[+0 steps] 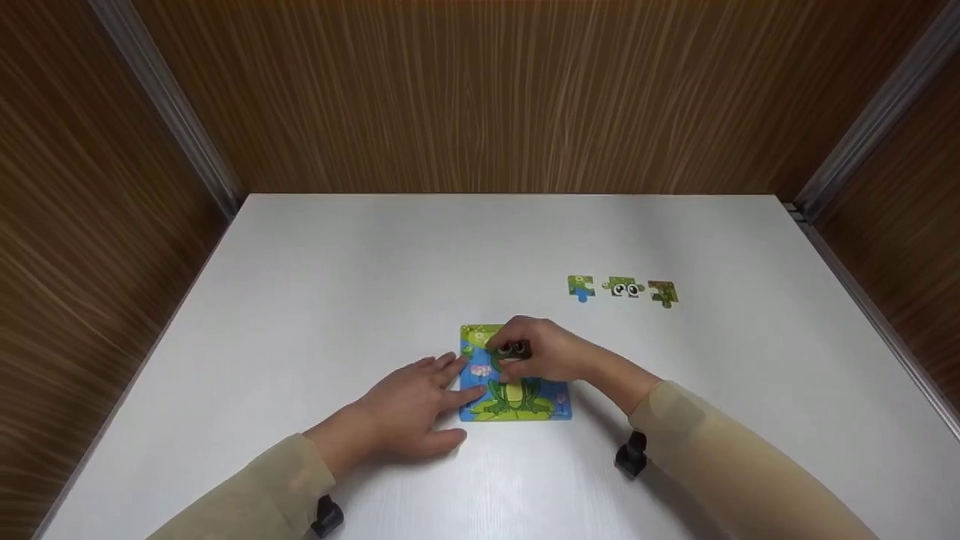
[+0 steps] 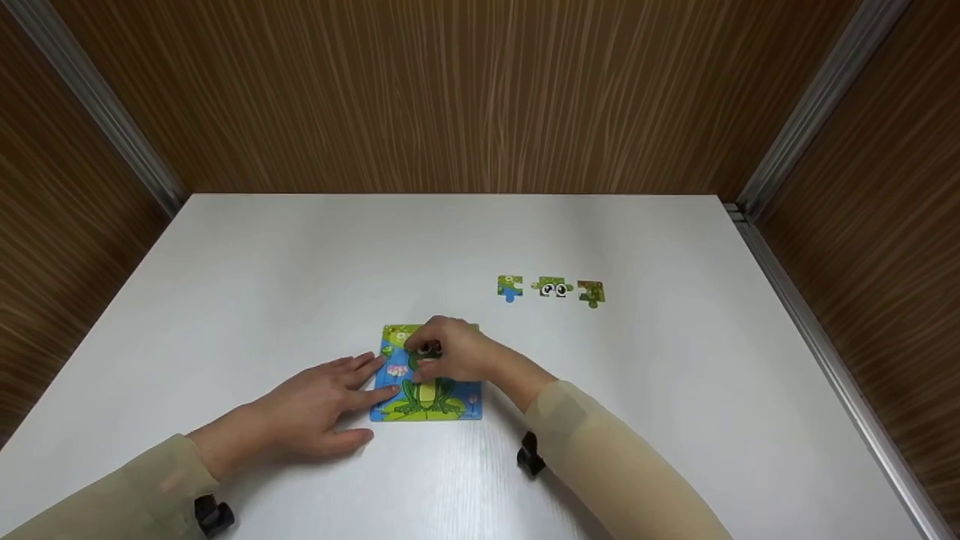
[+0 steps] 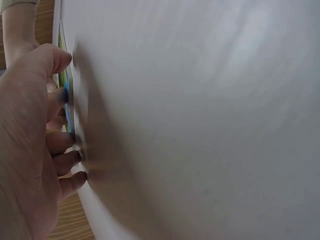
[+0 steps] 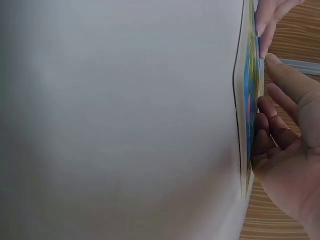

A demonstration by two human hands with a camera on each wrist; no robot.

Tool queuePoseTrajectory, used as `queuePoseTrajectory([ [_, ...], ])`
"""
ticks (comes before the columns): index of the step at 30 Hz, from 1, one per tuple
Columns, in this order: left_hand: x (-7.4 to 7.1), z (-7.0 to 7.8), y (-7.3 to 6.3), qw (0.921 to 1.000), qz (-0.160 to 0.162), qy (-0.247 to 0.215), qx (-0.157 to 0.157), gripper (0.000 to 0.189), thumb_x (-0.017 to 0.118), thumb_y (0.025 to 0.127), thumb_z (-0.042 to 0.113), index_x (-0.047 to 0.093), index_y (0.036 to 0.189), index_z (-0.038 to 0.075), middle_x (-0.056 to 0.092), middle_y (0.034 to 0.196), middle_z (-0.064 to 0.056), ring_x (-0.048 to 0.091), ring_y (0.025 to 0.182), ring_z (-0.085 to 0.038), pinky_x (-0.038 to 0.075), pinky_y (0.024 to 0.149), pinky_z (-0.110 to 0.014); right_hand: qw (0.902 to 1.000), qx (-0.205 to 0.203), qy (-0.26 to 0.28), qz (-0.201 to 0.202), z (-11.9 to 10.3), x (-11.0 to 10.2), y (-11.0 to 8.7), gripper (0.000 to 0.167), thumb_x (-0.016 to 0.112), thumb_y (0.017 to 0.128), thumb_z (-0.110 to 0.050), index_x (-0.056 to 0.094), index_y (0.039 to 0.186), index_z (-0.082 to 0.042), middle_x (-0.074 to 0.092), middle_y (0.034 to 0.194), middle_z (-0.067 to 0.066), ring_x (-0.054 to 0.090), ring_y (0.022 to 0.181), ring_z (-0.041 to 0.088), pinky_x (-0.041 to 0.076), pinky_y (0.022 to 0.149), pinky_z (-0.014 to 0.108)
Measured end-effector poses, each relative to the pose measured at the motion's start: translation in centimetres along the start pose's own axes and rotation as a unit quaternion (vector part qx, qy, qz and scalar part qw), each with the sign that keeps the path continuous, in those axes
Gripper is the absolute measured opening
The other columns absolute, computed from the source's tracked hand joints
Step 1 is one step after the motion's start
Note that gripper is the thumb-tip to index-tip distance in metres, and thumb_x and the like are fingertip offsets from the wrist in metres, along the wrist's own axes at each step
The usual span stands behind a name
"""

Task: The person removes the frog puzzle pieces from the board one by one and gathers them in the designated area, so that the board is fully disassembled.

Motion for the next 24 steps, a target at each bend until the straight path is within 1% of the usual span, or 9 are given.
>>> queuePoseTrajectory([
  [5, 0.52, 0.10, 0.01, 1.0000, 0.005, -0.002, 0.004, 0.063, 0.050, 0.103, 0.055, 0.048, 0.162, 0.030, 0.032, 0.169, -0.020, 0.031, 0.156, -0.039, 0.031, 0.125, -0.053, 0.9999, -0.004, 0.004, -0.014, 0.57, 0.43, -0.23, 0.045, 0.088, 0.089, -0.019, 0.075, 0.132, -0.017, 0.063, 0.127, -0.002, 0.059, 0.115, 0.018, 0.049, 0.105, 0.041],
  [11, 0.71, 0.18, -0.20, 1.0000, 0.007, -0.002, 0.005, 0.063, 0.051, 0.103, 0.054, 0.049, 0.161, 0.029, 0.033, 0.168, -0.020, 0.033, 0.155, -0.040, 0.032, 0.124, -0.053, 0.9998, -0.004, 0.013, -0.015, 0.76, 0.74, -0.16, 0.044, 0.088, 0.089, -0.019, 0.075, 0.131, -0.020, 0.063, 0.128, -0.004, 0.058, 0.115, 0.017, 0.048, 0.106, 0.041],
  [14, 0.74, 0.13, -0.15, 1.0000, 0.004, 0.001, 0.003, 0.063, 0.050, 0.104, 0.055, 0.048, 0.161, 0.030, 0.033, 0.169, -0.019, 0.032, 0.156, -0.039, 0.032, 0.125, -0.053, 0.9998, -0.003, 0.014, -0.012, 0.72, 0.69, -0.14, 0.043, 0.089, 0.088, -0.019, 0.076, 0.129, -0.019, 0.063, 0.128, -0.004, 0.058, 0.116, 0.017, 0.047, 0.107, 0.041],
  [19, 0.53, 0.05, 0.08, 0.9999, 0.010, 0.003, 0.001, 0.063, 0.052, 0.103, 0.054, 0.049, 0.161, 0.030, 0.033, 0.169, -0.019, 0.031, 0.157, -0.038, 0.031, 0.125, -0.053, 0.9999, -0.006, 0.014, -0.006, 0.62, 0.42, -0.06, 0.042, 0.090, 0.088, -0.018, 0.076, 0.127, -0.019, 0.063, 0.128, -0.005, 0.058, 0.115, 0.017, 0.048, 0.106, 0.041],
  [24, 0.41, 0.05, 0.23, 0.9999, 0.012, 0.001, 0.000, 0.063, 0.052, 0.103, 0.054, 0.049, 0.161, 0.029, 0.033, 0.169, -0.019, 0.031, 0.157, -0.038, 0.031, 0.125, -0.054, 0.9999, 0.003, 0.014, -0.006, 0.67, 0.27, 0.00, 0.042, 0.089, 0.088, -0.017, 0.076, 0.127, -0.019, 0.063, 0.127, -0.006, 0.057, 0.115, 0.017, 0.047, 0.106, 0.040],
])
Point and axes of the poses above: each hand's wrist, its own y-axis towards the middle knuckle, its own x-axis out of the palm, z = x × y, the point moved 2 cm from there along y, towards the middle knuckle
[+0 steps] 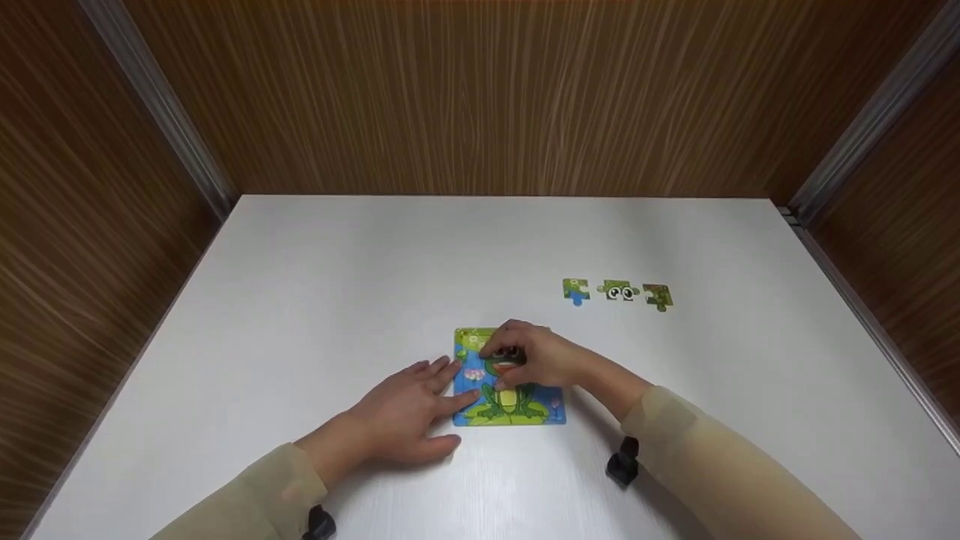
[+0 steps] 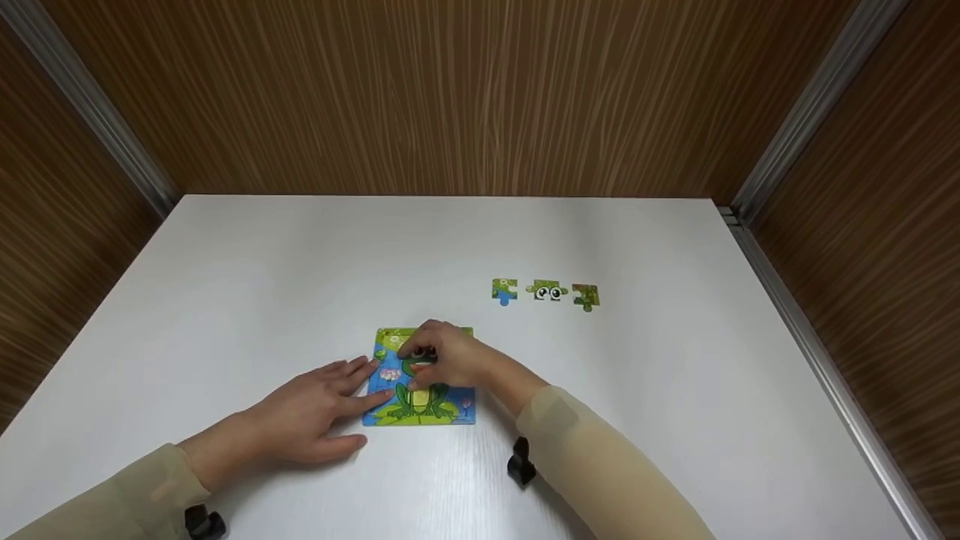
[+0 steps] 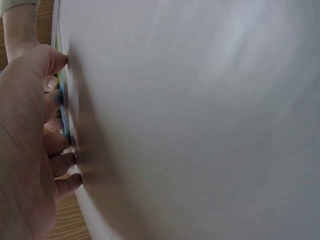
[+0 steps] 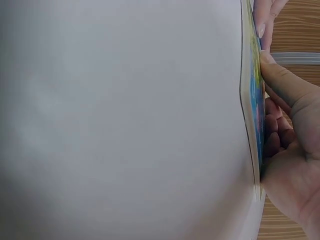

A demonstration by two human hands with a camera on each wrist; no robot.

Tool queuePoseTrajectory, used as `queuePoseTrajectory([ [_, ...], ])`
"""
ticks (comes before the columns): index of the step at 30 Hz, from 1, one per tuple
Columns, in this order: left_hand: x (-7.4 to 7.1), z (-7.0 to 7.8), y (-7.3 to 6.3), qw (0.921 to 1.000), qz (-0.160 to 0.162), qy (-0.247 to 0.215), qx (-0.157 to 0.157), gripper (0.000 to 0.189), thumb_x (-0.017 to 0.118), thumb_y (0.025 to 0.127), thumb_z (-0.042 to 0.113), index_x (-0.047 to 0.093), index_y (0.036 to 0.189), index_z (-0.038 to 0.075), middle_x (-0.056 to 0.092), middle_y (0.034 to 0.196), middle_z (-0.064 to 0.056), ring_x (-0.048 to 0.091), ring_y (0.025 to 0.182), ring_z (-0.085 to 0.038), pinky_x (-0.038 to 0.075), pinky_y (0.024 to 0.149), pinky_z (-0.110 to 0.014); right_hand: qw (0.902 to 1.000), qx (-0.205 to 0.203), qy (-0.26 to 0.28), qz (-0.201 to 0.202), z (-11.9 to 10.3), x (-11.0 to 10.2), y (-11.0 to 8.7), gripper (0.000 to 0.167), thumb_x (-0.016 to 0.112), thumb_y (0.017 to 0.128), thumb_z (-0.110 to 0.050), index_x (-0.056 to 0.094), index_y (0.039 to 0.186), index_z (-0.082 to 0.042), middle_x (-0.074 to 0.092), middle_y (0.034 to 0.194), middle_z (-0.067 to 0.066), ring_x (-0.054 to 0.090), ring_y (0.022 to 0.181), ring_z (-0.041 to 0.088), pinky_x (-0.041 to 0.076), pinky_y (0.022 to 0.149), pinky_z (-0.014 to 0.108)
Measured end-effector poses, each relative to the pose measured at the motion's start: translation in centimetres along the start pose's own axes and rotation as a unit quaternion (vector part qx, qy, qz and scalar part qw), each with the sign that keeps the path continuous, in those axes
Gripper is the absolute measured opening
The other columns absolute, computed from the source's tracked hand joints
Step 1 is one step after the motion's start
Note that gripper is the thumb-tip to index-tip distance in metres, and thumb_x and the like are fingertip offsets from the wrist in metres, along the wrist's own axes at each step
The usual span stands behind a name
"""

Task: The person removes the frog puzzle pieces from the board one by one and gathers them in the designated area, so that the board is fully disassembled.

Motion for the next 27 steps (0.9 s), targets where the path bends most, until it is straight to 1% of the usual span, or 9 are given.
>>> queuePoseTrajectory([
  [12, 0.17, -0.03, -0.03, 1.0000, 0.004, 0.002, 0.000, 0.063, 0.051, 0.103, 0.055, 0.049, 0.161, 0.029, 0.033, 0.169, -0.018, 0.030, 0.157, -0.038, 0.031, 0.125, -0.054, 1.0000, 0.005, 0.005, 0.002, 0.04, 0.09, 0.05, 0.038, 0.089, 0.088, -0.015, 0.077, 0.123, -0.020, 0.062, 0.127, -0.005, 0.057, 0.117, 0.019, 0.047, 0.109, 0.041],
  [20, 0.21, 0.08, 0.06, 1.0000, 0.000, 0.002, -0.004, 0.063, 0.051, 0.103, 0.054, 0.048, 0.161, 0.029, 0.032, 0.170, -0.018, 0.030, 0.157, -0.038, 0.030, 0.126, -0.053, 1.0000, 0.001, 0.007, 0.004, 0.09, 0.11, -0.04, 0.036, 0.089, 0.087, -0.014, 0.078, 0.122, -0.019, 0.062, 0.127, -0.005, 0.057, 0.117, 0.018, 0.046, 0.109, 0.041],
  [27, 0.09, 0.10, -0.12, 0.9998, 0.017, 0.008, 0.007, 0.062, 0.053, 0.103, 0.052, 0.052, 0.160, 0.027, 0.036, 0.167, -0.020, 0.031, 0.157, -0.038, 0.031, 0.125, -0.052, 0.9998, -0.021, 0.002, -0.001, -0.28, 0.04, 0.05, 0.035, 0.089, 0.088, -0.016, 0.078, 0.121, -0.016, 0.064, 0.126, -0.002, 0.057, 0.117, 0.019, 0.047, 0.108, 0.043],
])
Point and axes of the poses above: each hand's wrist, its own y-axis towards the middle knuckle, its own x-axis out of the palm, z = x × y, the point moved 2 cm from there along y, towards the middle knuckle
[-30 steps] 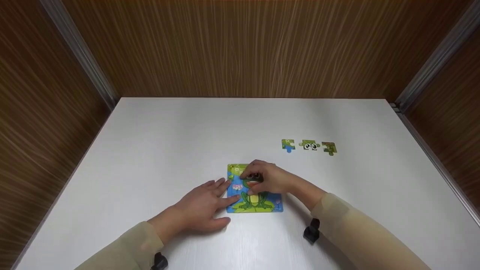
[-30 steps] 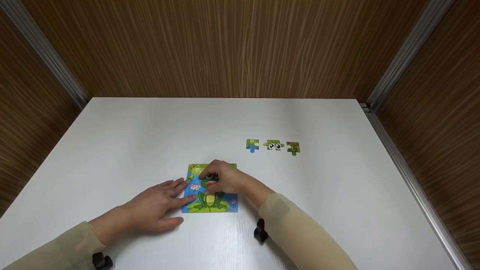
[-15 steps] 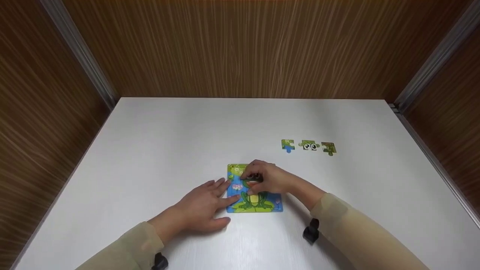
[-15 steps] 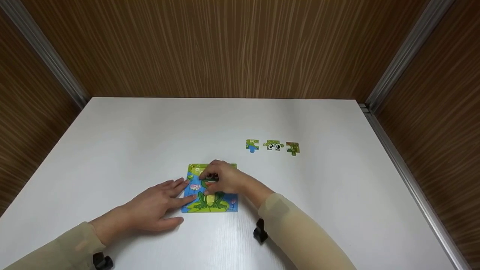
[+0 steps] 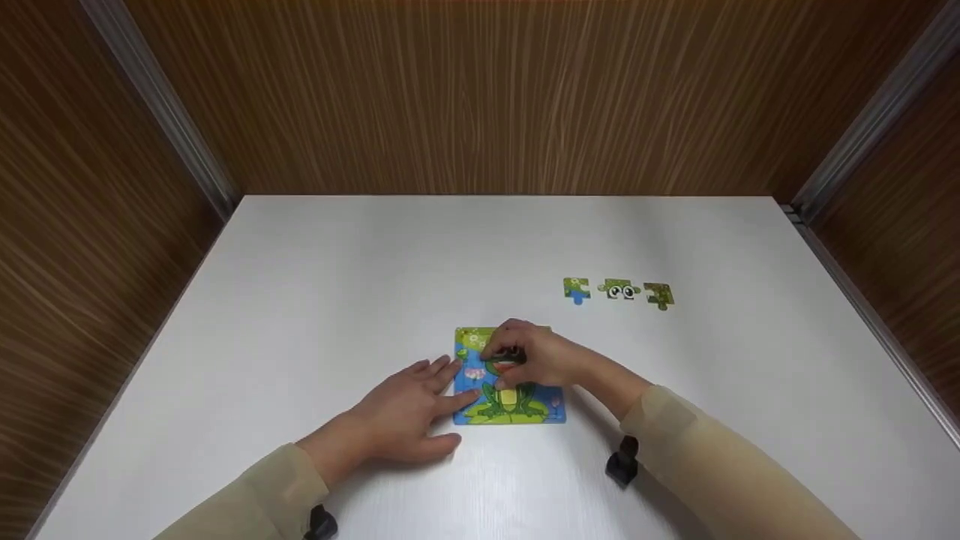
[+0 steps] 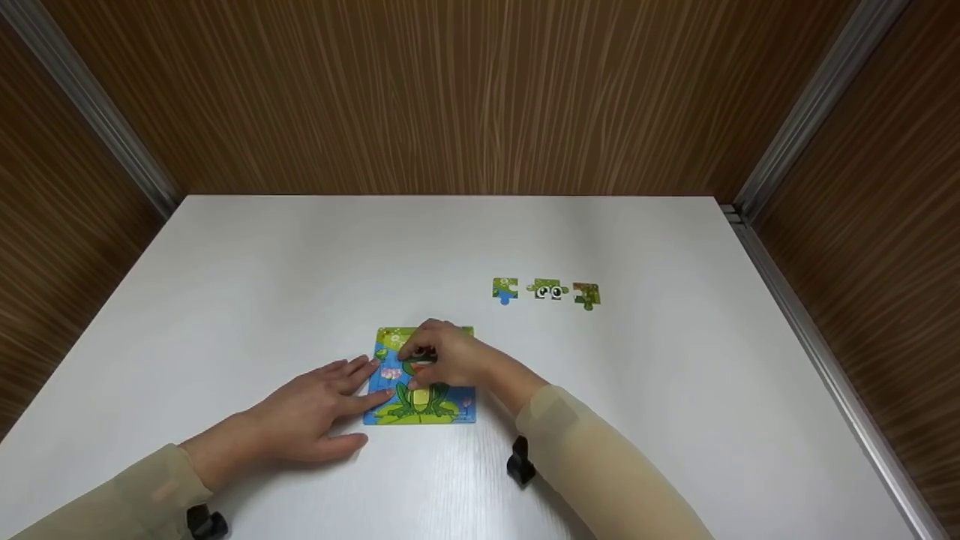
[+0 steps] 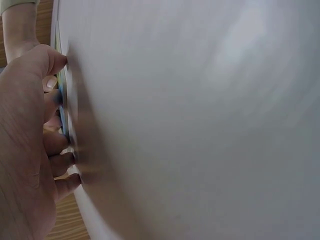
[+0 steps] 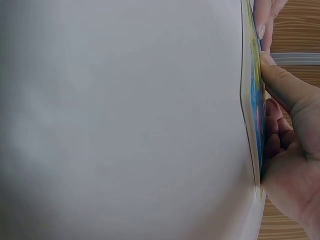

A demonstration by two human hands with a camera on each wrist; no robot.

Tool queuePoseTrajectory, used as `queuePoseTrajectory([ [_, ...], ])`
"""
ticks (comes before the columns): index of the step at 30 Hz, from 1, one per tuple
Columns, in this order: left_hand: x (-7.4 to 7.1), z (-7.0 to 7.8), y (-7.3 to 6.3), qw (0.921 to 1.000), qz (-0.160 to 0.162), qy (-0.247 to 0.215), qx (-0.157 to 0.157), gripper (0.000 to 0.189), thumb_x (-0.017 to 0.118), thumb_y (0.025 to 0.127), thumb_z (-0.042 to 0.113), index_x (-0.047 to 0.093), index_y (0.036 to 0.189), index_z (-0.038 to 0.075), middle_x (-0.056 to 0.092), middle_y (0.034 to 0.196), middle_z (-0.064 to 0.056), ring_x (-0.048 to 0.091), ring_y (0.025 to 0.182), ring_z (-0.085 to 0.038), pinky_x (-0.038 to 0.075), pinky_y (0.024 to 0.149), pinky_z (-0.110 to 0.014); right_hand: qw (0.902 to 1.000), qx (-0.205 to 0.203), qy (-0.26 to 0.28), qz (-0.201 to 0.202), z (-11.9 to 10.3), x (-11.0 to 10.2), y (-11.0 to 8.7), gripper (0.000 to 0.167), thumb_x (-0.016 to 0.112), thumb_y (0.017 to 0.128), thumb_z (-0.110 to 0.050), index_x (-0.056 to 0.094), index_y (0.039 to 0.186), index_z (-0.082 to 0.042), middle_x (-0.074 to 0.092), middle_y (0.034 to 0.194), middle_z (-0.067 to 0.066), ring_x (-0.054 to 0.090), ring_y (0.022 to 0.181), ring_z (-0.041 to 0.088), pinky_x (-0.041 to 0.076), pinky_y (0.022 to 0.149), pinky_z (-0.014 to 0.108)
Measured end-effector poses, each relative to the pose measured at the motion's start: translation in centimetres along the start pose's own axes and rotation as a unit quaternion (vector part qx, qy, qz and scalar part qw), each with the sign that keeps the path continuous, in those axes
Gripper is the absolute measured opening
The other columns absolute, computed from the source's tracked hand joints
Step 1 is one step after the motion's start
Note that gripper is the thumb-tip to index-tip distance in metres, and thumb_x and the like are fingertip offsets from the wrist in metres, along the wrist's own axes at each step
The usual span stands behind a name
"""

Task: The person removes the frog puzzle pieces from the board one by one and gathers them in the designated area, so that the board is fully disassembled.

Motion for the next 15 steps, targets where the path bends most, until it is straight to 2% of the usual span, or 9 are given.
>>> queuePoseTrajectory([
  [8, 0.10, -0.08, -0.14, 0.9999, -0.003, -0.015, -0.007, 0.062, 0.053, 0.102, 0.052, 0.051, 0.160, 0.028, 0.035, 0.168, -0.019, 0.030, 0.157, -0.037, 0.031, 0.125, -0.053, 0.9996, -0.006, -0.019, -0.017, -0.28, -0.10, 0.20, 0.035, 0.087, 0.091, -0.017, 0.075, 0.124, -0.015, 0.063, 0.130, 0.000, 0.055, 0.123, 0.022, 0.043, 0.114, 0.048],
  [15, 0.33, -0.16, 0.00, 0.9999, -0.002, -0.009, -0.009, 0.063, 0.052, 0.102, 0.053, 0.050, 0.160, 0.029, 0.033, 0.169, -0.018, 0.030, 0.157, -0.038, 0.030, 0.125, -0.053, 0.9998, 0.008, 0.007, -0.016, -0.32, -0.10, 0.06, 0.037, 0.086, 0.091, -0.013, 0.071, 0.124, -0.018, 0.059, 0.126, 0.002, 0.053, 0.114, 0.023, 0.045, 0.105, 0.043],
])
Point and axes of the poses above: each hand's wrist, its own y-axis towards the middle knuckle, its own x-axis out of the palm, z = x × y, the point moved 2 cm from there along y, towards the middle knuckle
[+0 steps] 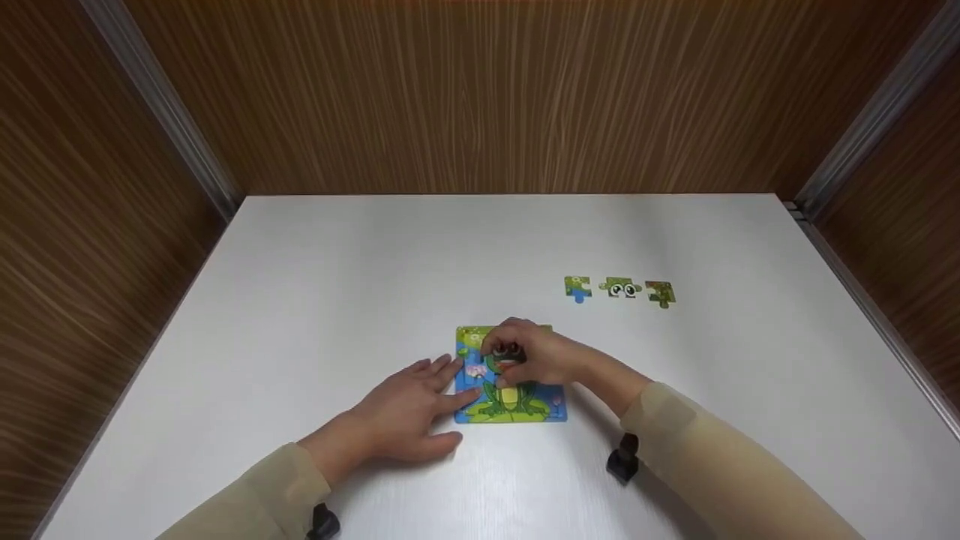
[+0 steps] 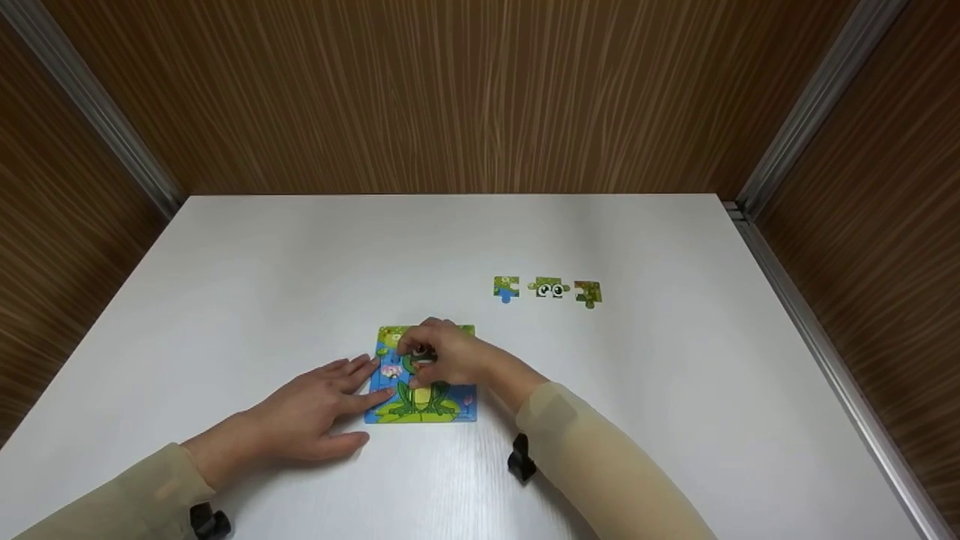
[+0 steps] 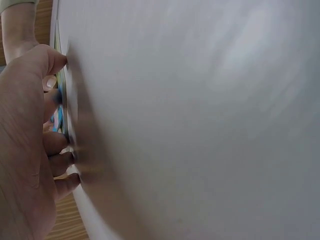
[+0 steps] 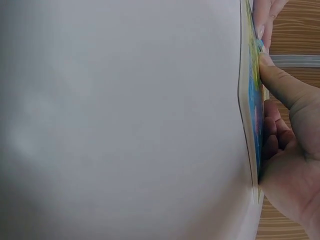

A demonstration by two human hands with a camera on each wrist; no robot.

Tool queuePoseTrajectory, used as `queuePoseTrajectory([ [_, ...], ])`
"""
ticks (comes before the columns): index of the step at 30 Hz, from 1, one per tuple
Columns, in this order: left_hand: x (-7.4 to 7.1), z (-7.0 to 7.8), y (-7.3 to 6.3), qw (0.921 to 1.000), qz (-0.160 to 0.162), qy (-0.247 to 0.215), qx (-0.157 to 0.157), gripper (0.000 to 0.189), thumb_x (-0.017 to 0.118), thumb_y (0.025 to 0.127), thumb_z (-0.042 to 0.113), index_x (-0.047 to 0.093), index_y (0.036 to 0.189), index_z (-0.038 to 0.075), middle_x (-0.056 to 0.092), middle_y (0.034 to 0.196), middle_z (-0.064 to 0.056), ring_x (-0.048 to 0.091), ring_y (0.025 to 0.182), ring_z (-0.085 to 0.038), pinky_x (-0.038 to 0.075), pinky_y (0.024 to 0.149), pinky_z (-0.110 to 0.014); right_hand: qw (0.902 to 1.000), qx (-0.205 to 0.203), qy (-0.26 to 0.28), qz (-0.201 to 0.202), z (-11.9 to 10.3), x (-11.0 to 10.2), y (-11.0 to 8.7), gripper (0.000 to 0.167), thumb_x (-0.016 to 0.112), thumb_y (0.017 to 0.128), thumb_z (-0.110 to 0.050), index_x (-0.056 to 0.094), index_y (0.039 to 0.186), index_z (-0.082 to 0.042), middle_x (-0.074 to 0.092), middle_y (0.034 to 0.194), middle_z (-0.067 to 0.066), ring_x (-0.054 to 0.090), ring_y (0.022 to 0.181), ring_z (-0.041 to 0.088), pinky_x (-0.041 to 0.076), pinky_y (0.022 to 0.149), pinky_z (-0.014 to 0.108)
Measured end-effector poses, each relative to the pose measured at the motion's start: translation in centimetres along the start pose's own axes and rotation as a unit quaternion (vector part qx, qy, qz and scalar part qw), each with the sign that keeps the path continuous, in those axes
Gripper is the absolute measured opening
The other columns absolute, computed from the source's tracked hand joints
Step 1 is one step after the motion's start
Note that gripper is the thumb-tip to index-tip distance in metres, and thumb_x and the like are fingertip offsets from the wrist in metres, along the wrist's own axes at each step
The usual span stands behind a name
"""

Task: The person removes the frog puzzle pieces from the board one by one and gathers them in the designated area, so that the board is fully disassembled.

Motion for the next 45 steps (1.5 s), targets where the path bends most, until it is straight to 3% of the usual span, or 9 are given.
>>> queuePoseTrajectory([
  [8, -0.2, 0.0, -0.1, 0.9999, -0.009, -0.004, -0.006, 0.063, 0.052, 0.102, 0.054, 0.050, 0.161, 0.029, 0.032, 0.169, -0.017, 0.028, 0.158, -0.036, 0.029, 0.126, -0.053, 1.0000, 0.006, 0.005, 0.002, 0.2, 0.2, 0.1, 0.038, 0.085, 0.091, -0.012, 0.068, 0.124, -0.020, 0.058, 0.123, 0.001, 0.053, 0.112, 0.021, 0.046, 0.103, 0.040],
  [14, -0.3, 0.2, -0.3, 0.9999, -0.008, -0.009, -0.009, 0.063, 0.052, 0.102, 0.053, 0.050, 0.160, 0.029, 0.032, 0.170, -0.016, 0.028, 0.158, -0.036, 0.029, 0.126, -0.053, 0.9998, -0.014, 0.012, 0.003, 0.3, 0.4, 0.1, 0.039, 0.085, 0.091, -0.010, 0.066, 0.123, -0.016, 0.058, 0.118, 0.003, 0.052, 0.109, 0.021, 0.047, 0.098, 0.039],
  [24, -0.2, 0.1, -0.2, 0.9998, -0.014, -0.008, -0.014, 0.064, 0.052, 0.103, 0.055, 0.048, 0.161, 0.030, 0.030, 0.170, -0.015, 0.027, 0.159, -0.036, 0.027, 0.127, -0.053, 0.9998, -0.015, 0.012, 0.009, 0.2, 0.5, 0.0, 0.041, 0.085, 0.090, -0.007, 0.065, 0.125, -0.017, 0.059, 0.119, 0.000, 0.053, 0.113, 0.021, 0.046, 0.103, 0.041],
  [36, -0.1, 0.2, -0.4, 0.9996, -0.016, -0.015, -0.016, 0.064, 0.050, 0.104, 0.055, 0.047, 0.162, 0.029, 0.030, 0.171, -0.016, 0.024, 0.159, -0.035, 0.026, 0.127, -0.053, 0.9996, -0.024, 0.008, 0.016, -0.1, 0.8, -0.1, 0.040, 0.084, 0.090, -0.003, 0.064, 0.123, -0.013, 0.061, 0.112, 0.003, 0.052, 0.109, 0.022, 0.045, 0.100, 0.041],
  [45, -0.1, 0.0, -0.4, 1.0000, -0.002, -0.009, 0.000, 0.062, 0.052, 0.104, 0.053, 0.050, 0.161, 0.027, 0.033, 0.168, -0.018, 0.027, 0.158, -0.036, 0.028, 0.126, -0.053, 0.9957, -0.082, 0.039, 0.018, -0.4, 1.1, 0.0, 0.035, 0.081, 0.090, 0.005, 0.064, 0.120, -0.004, 0.063, 0.097, 0.012, 0.055, 0.087, 0.022, 0.048, 0.078, 0.032],
])
Point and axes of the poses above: each hand's wrist, its own y-axis towards the middle knuckle, its own x-axis out of the palm, z = x × y, the point moved 2 cm from there along y, towards the middle knuckle
